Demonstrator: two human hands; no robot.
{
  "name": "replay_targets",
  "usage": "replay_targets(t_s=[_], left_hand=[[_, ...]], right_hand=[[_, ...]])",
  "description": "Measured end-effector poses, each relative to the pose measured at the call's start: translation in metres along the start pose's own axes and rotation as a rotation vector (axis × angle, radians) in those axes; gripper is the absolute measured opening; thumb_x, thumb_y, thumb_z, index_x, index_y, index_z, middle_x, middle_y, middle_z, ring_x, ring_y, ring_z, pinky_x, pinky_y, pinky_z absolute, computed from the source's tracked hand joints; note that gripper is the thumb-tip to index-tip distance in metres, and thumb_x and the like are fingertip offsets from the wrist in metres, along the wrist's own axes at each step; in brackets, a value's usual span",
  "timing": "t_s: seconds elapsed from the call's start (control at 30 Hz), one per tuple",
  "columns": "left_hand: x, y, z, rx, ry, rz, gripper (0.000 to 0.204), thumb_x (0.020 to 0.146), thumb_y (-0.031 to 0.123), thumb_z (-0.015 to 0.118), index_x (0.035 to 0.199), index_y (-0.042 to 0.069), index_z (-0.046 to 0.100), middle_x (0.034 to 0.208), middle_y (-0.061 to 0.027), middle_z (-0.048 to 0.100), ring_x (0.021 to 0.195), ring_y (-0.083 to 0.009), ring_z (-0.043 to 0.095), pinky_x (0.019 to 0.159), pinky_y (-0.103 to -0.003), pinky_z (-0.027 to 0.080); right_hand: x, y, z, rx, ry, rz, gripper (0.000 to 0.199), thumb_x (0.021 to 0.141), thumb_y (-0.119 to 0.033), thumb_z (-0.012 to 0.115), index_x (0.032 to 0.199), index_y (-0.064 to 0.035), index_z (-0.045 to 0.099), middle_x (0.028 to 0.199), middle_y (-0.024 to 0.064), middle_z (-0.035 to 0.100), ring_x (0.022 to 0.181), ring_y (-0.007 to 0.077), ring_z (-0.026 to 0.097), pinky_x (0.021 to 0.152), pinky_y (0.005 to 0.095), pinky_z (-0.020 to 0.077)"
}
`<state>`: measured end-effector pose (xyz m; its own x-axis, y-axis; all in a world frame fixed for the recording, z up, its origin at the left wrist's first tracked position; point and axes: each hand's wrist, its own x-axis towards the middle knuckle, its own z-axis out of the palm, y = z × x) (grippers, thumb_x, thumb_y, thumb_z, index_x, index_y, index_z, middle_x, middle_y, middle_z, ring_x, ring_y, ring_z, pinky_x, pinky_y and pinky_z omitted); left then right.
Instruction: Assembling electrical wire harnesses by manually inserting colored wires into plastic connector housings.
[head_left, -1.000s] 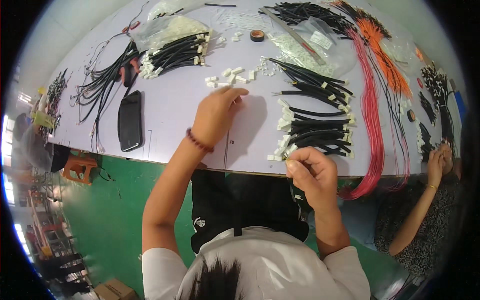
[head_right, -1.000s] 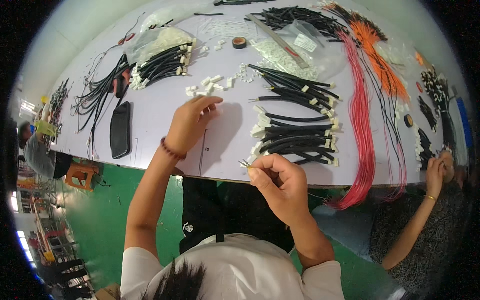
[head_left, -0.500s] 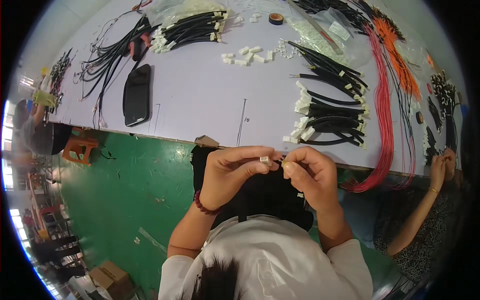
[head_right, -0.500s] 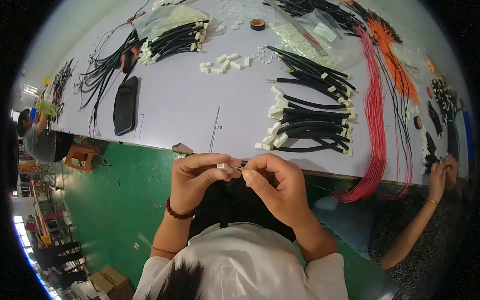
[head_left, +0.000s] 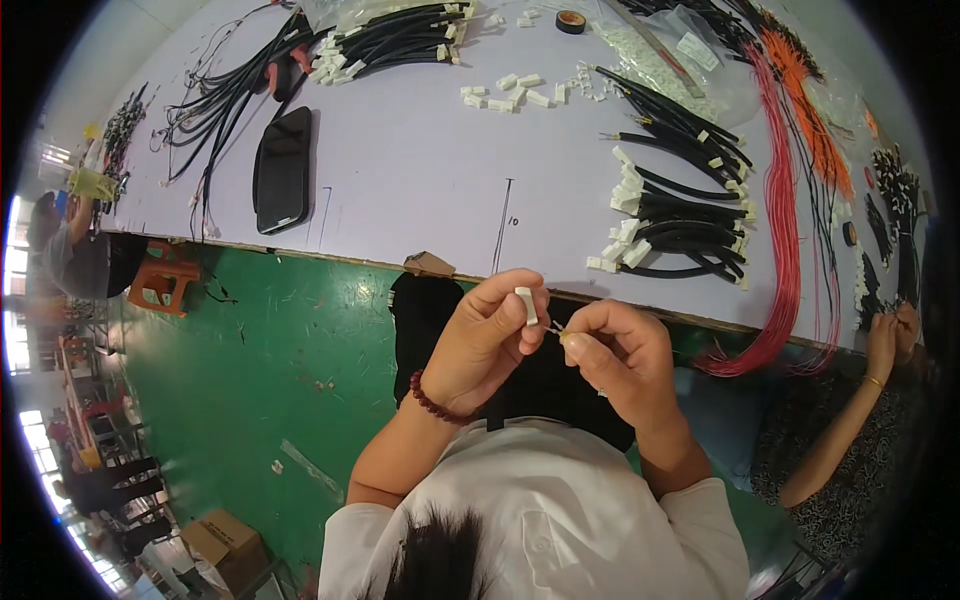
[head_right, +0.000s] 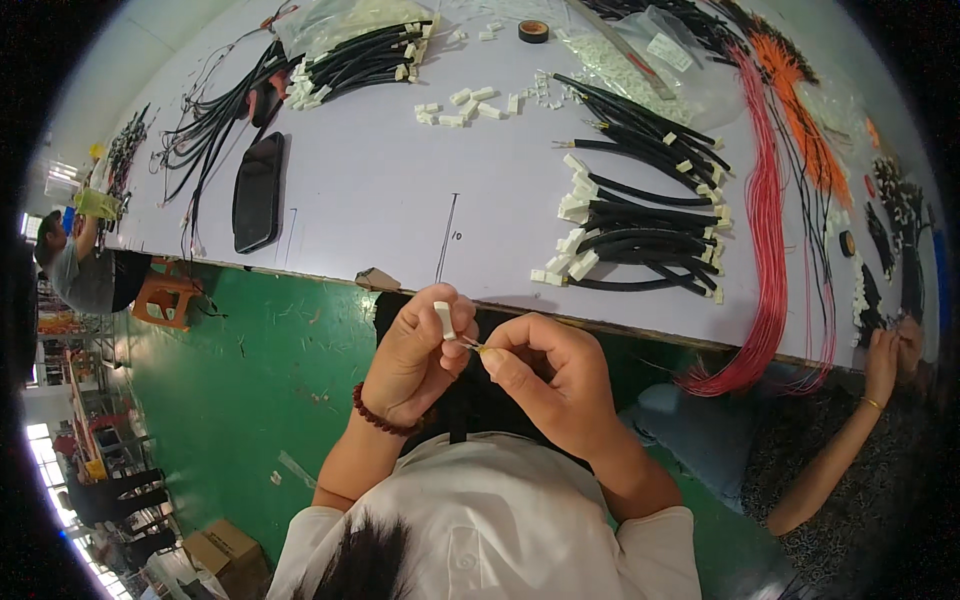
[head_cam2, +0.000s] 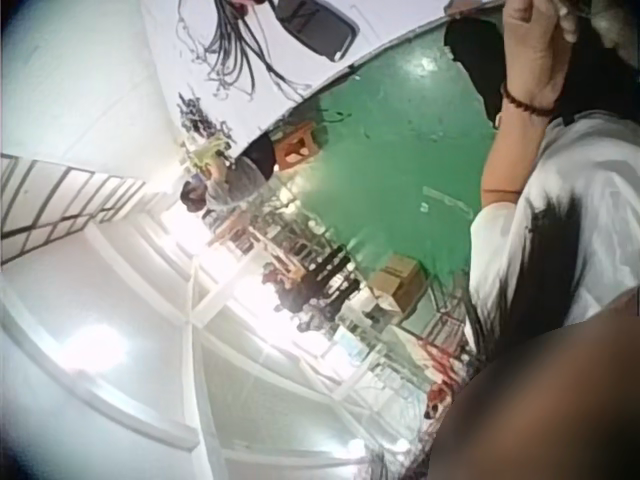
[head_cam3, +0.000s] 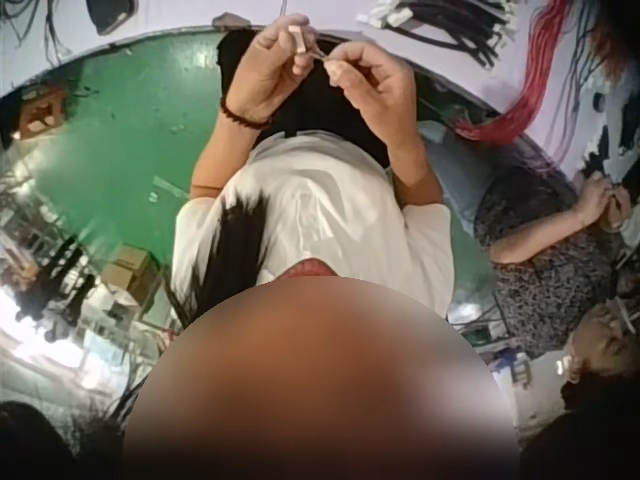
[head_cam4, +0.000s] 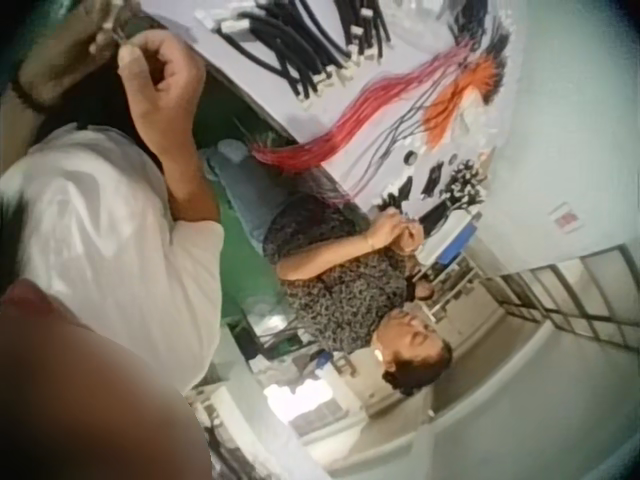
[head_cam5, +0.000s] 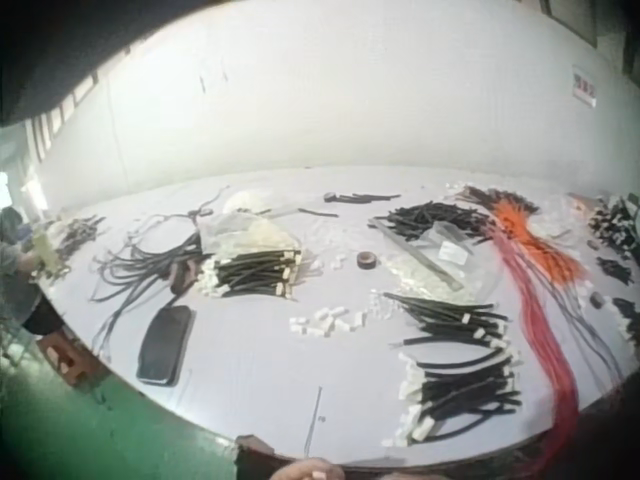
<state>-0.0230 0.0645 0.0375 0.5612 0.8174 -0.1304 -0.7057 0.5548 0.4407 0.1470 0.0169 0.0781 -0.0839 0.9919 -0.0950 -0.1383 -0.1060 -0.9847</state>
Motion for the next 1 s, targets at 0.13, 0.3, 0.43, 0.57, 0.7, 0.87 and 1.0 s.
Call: replay_targets(t_s=[0.13,0.3,0.43,0.57,0.7,0.87,1.0], left_hand=[[-0.004,0.0,0.005,0.076,0.132,-0.058,0.034,0.091,0.017,0.064,0.122,0.004,0.059,0.103,-0.0068,0.063,0.079,-0.011,0.058,0.069,-0.022,0.051],[-0.006,0.002,0.005,0.18,0.147,-0.031,0.035,0.09,0.012,0.064,0.122,-0.001,0.058,0.113,-0.0139,0.065,0.087,-0.0153,0.067,0.076,-0.024,0.055],[-0.006,0.001,0.004,0.296,0.089,0.102,0.03,0.088,0.008,0.066,0.116,-0.002,0.061,0.104,-0.0144,0.068,0.087,-0.0163,0.068,0.076,-0.025,0.055],[-0.008,0.002,0.007,0.425,0.108,0.191,0.026,0.083,0.001,0.069,0.108,-0.003,0.065,0.099,-0.0147,0.069,0.088,-0.0171,0.067,0.078,-0.026,0.054],[-0.007,0.006,0.011,0.713,0.113,0.322,0.023,0.08,0.002,0.071,0.103,-0.001,0.065,0.094,-0.0148,0.069,0.082,-0.0198,0.068,0.075,-0.029,0.055],[-0.007,0.017,0.017,0.879,0.037,0.35,0.02,0.073,-0.005,0.074,0.092,-0.003,0.069,0.09,-0.0148,0.07,0.081,-0.0204,0.068,0.074,-0.028,0.055],[-0.006,0.03,0.018,1.14,-0.054,0.364,0.02,0.07,-0.006,0.075,0.089,-0.003,0.07,0.087,-0.0137,0.071,0.08,-0.0194,0.068,0.071,-0.027,0.054]], right_hand=[[0.001,0.004,0.002,-0.135,0.031,-0.097,0.01,0.09,-0.009,0.061,0.088,0.0012,0.059,0.073,0.0007,0.057,0.061,0.0021,0.047,0.053,0.0172,0.0364],[-0.001,0.004,0.0,-0.183,0.079,-0.115,0.008,0.089,-0.006,0.061,0.087,0.0016,0.059,0.074,0.0004,0.058,0.063,0.0028,0.048,0.056,0.0176,0.0375],[-0.003,0.002,0.001,-0.187,0.106,-0.105,0.006,0.088,-0.004,0.061,0.086,0.0014,0.059,0.073,-0.0001,0.057,0.061,0.0024,0.046,0.054,0.0178,0.0363],[-0.003,0.001,0.0,-0.231,0.1,-0.149,0.006,0.087,-0.004,0.062,0.085,0.0014,0.06,0.072,-0.0007,0.057,0.06,0.0018,0.045,0.052,0.0179,0.0349],[-0.002,-0.001,-0.002,-0.236,0.07,-0.104,0.008,0.087,-0.005,0.063,0.083,0.0012,0.059,0.069,-0.0013,0.056,0.057,0.0016,0.044,0.051,0.0183,0.0334],[-0.001,-0.005,-0.004,-0.254,0.025,-0.068,0.009,0.087,-0.006,0.063,0.083,0.001,0.06,0.068,-0.0015,0.056,0.057,0.0017,0.044,0.05,0.0181,0.0327],[0.0,-0.009,-0.006,-0.246,-0.03,-0.045,0.01,0.087,-0.007,0.063,0.083,0.0015,0.06,0.069,-0.0015,0.056,0.056,0.0014,0.044,0.05,0.0178,0.0331]])
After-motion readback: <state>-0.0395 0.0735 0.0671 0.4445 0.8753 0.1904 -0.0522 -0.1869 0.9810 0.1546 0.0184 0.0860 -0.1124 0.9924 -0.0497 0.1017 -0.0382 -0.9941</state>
